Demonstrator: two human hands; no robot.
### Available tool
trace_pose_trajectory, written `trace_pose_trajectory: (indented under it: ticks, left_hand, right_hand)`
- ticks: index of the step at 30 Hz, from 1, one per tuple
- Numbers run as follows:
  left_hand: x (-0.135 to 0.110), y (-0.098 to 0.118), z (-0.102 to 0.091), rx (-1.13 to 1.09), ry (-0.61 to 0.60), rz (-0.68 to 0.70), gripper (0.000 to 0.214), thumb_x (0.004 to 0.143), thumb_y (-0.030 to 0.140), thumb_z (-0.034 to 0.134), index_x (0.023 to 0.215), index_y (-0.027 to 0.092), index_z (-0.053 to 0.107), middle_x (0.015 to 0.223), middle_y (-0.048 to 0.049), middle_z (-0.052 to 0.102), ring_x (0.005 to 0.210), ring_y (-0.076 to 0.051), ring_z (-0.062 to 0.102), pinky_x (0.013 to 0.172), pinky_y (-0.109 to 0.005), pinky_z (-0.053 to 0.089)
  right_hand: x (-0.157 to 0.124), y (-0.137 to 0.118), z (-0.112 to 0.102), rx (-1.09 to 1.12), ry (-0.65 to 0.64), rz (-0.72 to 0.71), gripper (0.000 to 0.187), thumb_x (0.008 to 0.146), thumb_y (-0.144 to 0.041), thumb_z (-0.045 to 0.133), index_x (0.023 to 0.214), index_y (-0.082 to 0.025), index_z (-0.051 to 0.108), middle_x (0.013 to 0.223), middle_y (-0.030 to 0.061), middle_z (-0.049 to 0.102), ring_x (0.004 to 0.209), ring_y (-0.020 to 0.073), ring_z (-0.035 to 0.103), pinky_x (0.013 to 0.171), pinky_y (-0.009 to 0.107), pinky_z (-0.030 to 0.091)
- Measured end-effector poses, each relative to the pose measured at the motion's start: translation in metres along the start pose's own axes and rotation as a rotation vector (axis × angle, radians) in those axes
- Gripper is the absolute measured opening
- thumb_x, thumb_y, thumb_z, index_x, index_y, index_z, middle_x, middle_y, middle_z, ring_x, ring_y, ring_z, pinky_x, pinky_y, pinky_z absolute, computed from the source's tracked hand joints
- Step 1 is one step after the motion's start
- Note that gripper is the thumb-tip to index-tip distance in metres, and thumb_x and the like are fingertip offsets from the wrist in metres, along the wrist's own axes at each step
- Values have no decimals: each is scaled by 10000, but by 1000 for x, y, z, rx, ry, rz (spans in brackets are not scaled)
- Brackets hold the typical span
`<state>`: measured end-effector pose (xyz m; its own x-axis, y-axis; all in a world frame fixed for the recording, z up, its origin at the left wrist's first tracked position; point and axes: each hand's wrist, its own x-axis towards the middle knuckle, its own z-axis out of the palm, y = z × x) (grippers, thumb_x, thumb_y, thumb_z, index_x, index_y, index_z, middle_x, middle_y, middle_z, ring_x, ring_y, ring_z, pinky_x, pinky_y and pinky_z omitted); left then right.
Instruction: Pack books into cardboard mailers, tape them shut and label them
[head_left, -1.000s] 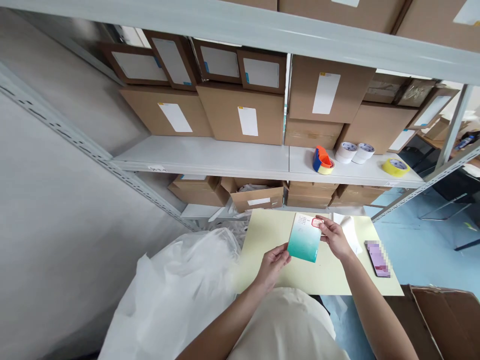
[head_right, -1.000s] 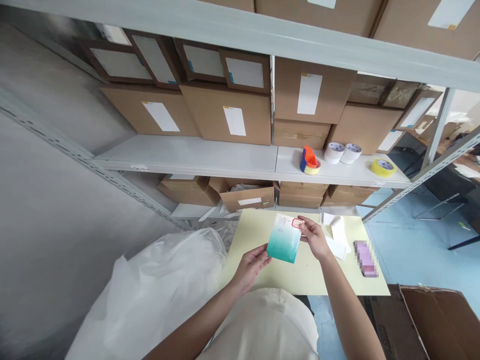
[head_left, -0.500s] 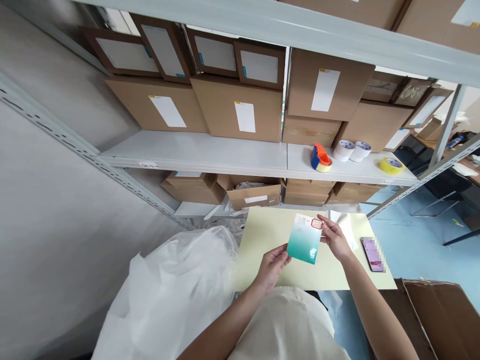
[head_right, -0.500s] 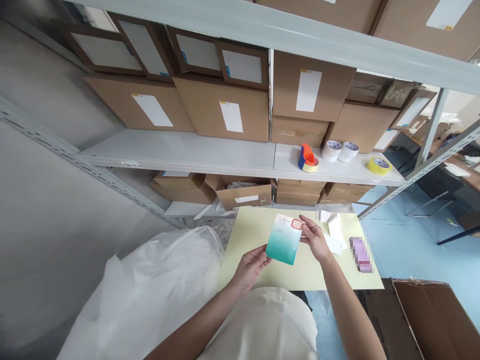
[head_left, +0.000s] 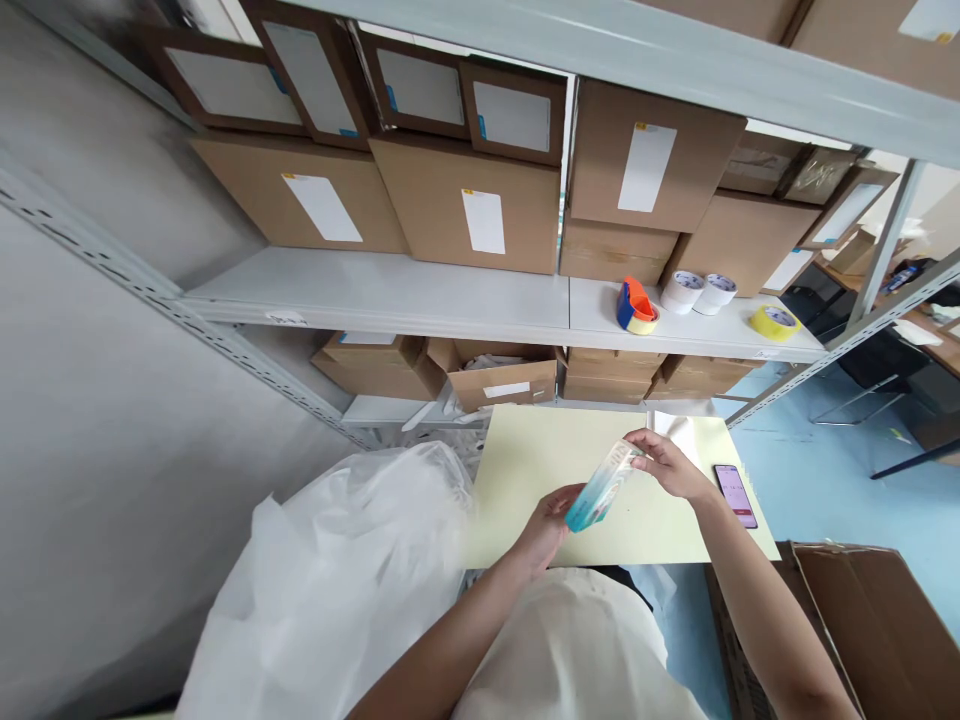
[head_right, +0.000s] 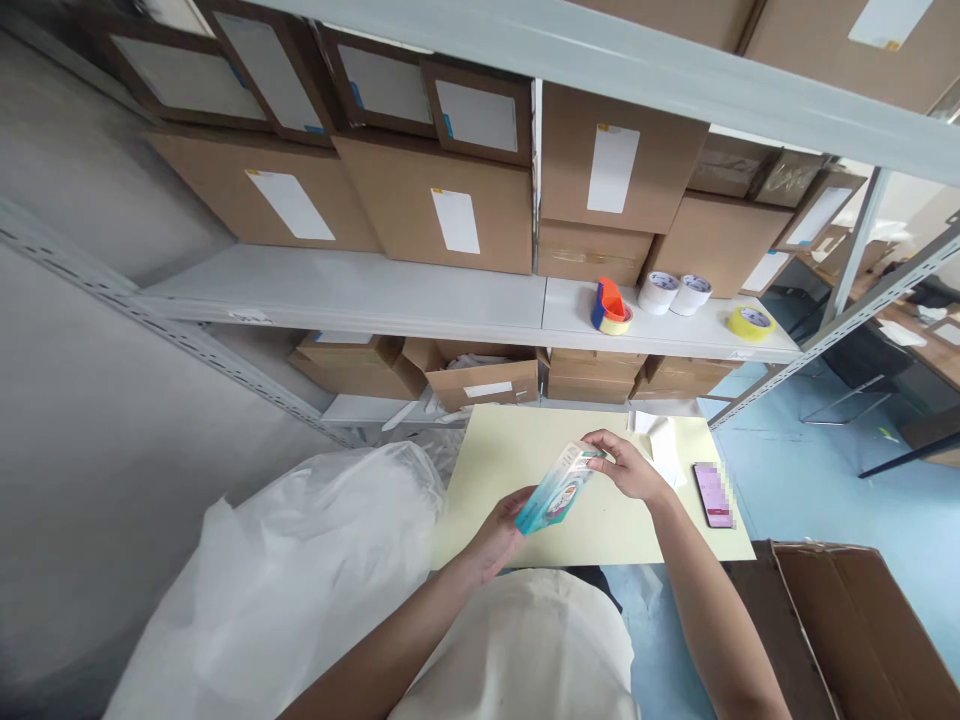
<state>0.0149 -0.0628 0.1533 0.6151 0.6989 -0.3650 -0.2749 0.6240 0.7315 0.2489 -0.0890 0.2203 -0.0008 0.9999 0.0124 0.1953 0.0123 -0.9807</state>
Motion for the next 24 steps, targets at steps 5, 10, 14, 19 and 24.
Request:
trace_pose_trajectory:
  ticks: [5,10,14,19,24]
  left_hand:
    - [-1,12,-3,62,-1,74,571,625,683,742,832,151,733,831,-92,718,803,-210,647,753,-323,491]
    - [-3,16,10,340,16,156,433,627,527,805,843,162,718,697,-27,657,634,-145,579,614,-252,444]
    - [-1,11,24,368,85,177,355,650,490,783,762,165,698,656,-7,621,582,-120,522,572,-237,411]
    - [4,-5,35,232,147,152,451,645,574,770,813,162,695,709,-22,640,654,-136,554,625,-241,424]
    - [9,-16,52,185,150,137,524,633,604,779,882,151,697,792,-56,690,751,-170,610,704,-265,458]
  right_hand:
    - [-3,14,-4,49,120,109,399,732,-549,732,985,-242,707,959,47,718,851,215,646,773,359,520]
    - [4,23,3,49,191,173,413,705,-565,736,949,-231,729,955,59,728,846,228,648,745,361,522]
    - [4,32,11,231,301,202,525,657,-582,766,1052,-250,669,949,47,715,779,198,644,652,315,513]
    - [-27,39,13,457,311,266,622,709,-575,737,1242,-320,543,1144,60,696,892,218,674,670,312,532]
    - [-68,39,10,459,250,286,623,749,-527,730,1307,-364,506,1283,70,637,962,246,684,699,342,546]
